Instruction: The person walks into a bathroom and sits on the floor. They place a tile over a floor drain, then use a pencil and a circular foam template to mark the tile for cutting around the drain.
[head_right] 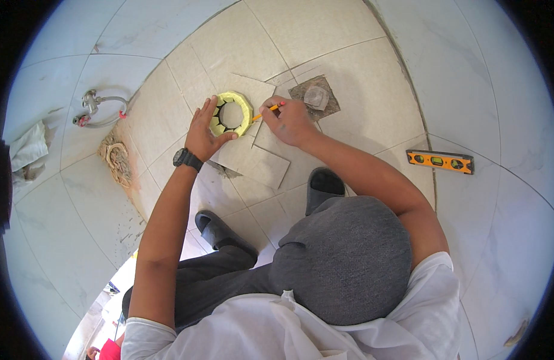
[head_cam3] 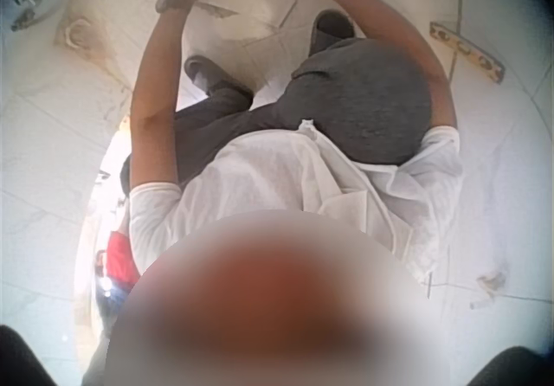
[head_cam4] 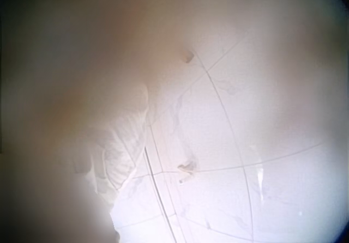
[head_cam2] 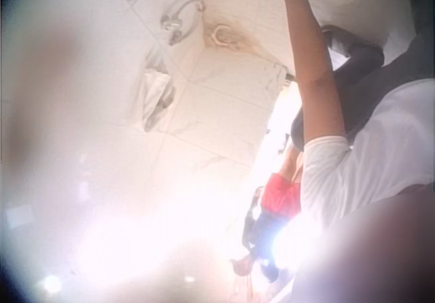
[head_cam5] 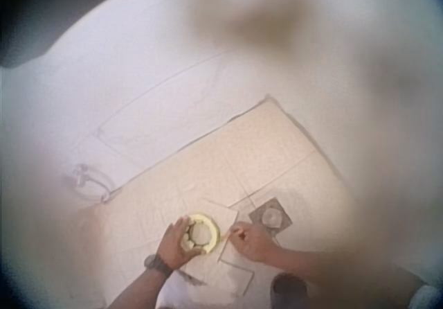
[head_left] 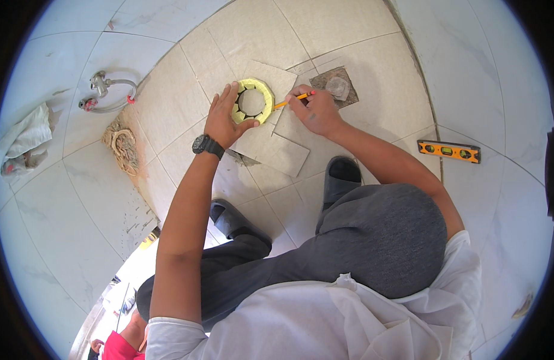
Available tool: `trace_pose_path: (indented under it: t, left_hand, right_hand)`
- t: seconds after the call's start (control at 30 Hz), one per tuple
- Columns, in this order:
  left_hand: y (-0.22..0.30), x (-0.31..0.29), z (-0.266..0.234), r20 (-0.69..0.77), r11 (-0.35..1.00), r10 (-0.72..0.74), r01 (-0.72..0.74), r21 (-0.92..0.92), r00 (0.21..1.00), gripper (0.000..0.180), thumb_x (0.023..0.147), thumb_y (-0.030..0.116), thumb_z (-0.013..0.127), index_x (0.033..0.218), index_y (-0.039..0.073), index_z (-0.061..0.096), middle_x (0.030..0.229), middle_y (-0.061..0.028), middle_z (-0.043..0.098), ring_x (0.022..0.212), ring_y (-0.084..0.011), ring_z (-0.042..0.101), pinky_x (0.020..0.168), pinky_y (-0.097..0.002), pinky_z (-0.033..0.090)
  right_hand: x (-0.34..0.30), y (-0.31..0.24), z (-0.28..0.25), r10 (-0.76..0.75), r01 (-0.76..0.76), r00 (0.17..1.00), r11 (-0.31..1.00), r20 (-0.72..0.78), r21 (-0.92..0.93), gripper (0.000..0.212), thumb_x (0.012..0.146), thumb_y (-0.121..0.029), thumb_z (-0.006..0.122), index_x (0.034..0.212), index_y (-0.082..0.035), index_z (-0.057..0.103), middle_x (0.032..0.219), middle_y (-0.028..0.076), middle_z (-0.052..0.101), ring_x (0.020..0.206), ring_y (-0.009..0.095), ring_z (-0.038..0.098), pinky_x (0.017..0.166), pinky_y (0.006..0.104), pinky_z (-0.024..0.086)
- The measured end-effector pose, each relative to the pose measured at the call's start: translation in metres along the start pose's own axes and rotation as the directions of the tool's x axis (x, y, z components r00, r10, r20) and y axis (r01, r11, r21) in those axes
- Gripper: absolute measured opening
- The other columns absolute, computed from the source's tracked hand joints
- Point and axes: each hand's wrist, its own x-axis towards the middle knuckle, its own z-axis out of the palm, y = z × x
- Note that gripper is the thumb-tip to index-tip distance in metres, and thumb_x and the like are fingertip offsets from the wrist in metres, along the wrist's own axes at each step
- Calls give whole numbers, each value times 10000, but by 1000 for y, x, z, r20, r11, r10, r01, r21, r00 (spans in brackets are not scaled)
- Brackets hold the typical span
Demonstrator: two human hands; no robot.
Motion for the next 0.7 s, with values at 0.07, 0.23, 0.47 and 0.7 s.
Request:
trace_pose_path:
  t: [0.07, 0.23, 0.47, 0.7]
  left_hand:
    - [0, 0, 0, -8, 1000, 9, -9, 0, 1000, 1156, 697, 485, 910, 1588, 30, 331, 1594, -201, 429, 1529, -330, 330, 1261, -515, 236]
    - [1, 0, 1, -2, 1000, -1, 1, 2, 1000, 1153, 699, 483, 909, 1588, 34, 329, 1592, -198, 431, 1525, -329, 335, 1264, -506, 237]
    - [1, 0, 0, 3, 1000, 0, 0, -13, 1000, 1165, 694, 465, 918, 1596, 40, 315, 1597, -202, 423, 1530, -331, 325, 1270, -503, 228]
    - [1, 0, 0, 1, 1000, -2, 2, -1, 1000, 1142, 697, 457, 915, 1582, 30, 334, 1591, -189, 432, 1519, -331, 341, 1265, -491, 243]
  right_hand:
    - [5, 2, -2, -23, 23, 998, 1000, -57, -8, 220, 963, -223, 671, 964, -6, 709, 669, 110, 660, 579, 158, 608, 585, 319, 484]
    - [4, 3, -3, -11, 12, 1000, 999, 10, -31, 254, 968, -255, 665, 968, -4, 710, 656, 111, 655, 575, 178, 615, 589, 332, 486]
    - [2, 6, 6, -5, 4, 1000, 1000, 31, 23, 267, 972, -266, 651, 985, -7, 717, 663, 124, 663, 579, 199, 626, 592, 345, 489]
    - [8, -3, -5, -132, 127, 991, 984, -31, -122, 264, 976, -273, 628, 967, -23, 712, 674, 163, 671, 599, 255, 665, 596, 371, 504]
